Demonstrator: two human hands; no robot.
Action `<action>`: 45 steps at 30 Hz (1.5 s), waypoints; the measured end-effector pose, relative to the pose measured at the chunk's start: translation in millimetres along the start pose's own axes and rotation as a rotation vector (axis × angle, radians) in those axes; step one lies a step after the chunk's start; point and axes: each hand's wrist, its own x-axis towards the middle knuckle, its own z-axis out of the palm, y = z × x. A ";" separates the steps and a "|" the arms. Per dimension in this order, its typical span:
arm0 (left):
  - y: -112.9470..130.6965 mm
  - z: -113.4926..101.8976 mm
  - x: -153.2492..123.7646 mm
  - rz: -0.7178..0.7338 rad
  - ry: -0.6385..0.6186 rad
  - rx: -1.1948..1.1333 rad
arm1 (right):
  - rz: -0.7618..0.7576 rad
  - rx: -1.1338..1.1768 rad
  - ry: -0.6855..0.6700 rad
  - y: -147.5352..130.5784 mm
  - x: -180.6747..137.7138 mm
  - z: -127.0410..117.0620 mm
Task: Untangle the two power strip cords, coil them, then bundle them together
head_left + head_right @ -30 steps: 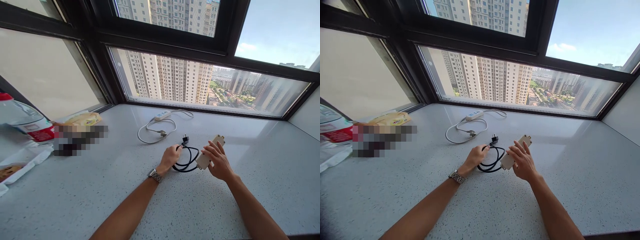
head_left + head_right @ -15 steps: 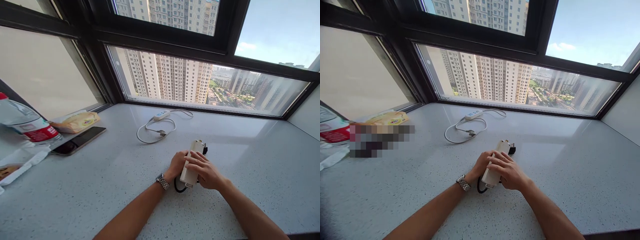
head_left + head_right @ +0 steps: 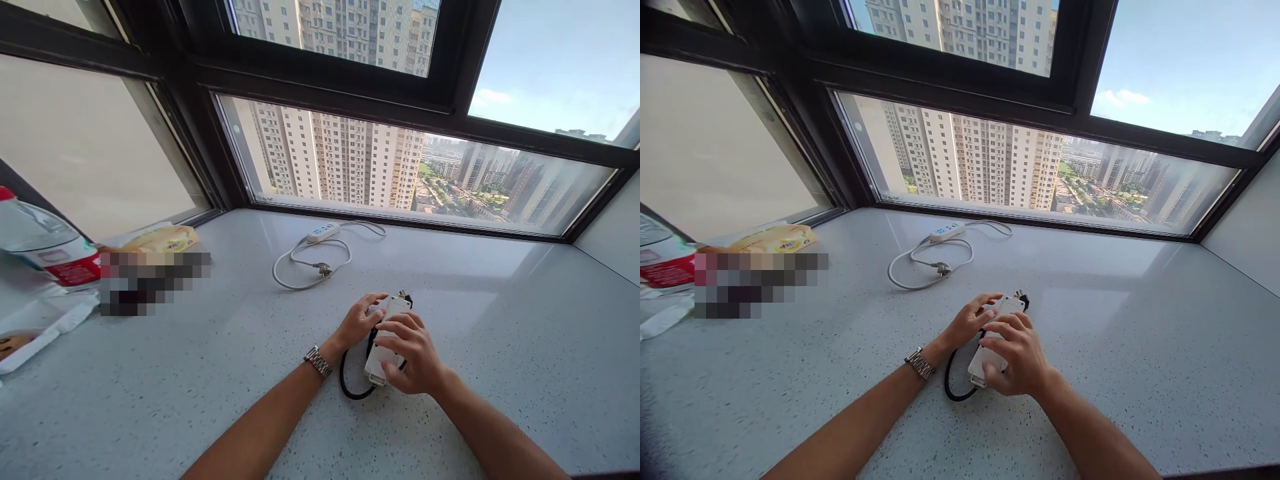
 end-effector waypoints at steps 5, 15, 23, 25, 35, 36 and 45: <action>1.1 -5.4 4.8 -0.078 0.090 -0.128 | -0.009 -0.116 -0.012 -36.9 0.3 24.6; 7.0 -16.9 7.0 -0.253 0.184 -0.397 | -0.004 -0.239 -0.268 -29.7 6.4 23.8; 7.1 -18.2 6.3 -0.270 0.177 -0.386 | 0.078 -0.365 -0.218 46.7 -11.0 -7.9; 6.4 -18.7 6.5 -0.275 0.171 -0.388 | 0.107 -0.415 -0.222 74.8 -24.3 -25.2; 3.1 -18.3 6.9 -0.213 0.162 -0.136 | 0.538 -0.668 -0.354 212.9 -143.2 -160.7; 2.3 -23.5 8.7 -0.175 0.213 -0.014 | 0.597 -0.699 -0.312 219.9 -154.5 -171.5; -30.5 -139.2 51.5 -0.135 0.374 0.828 | 0.769 -0.478 0.156 180.1 -139.1 -172.9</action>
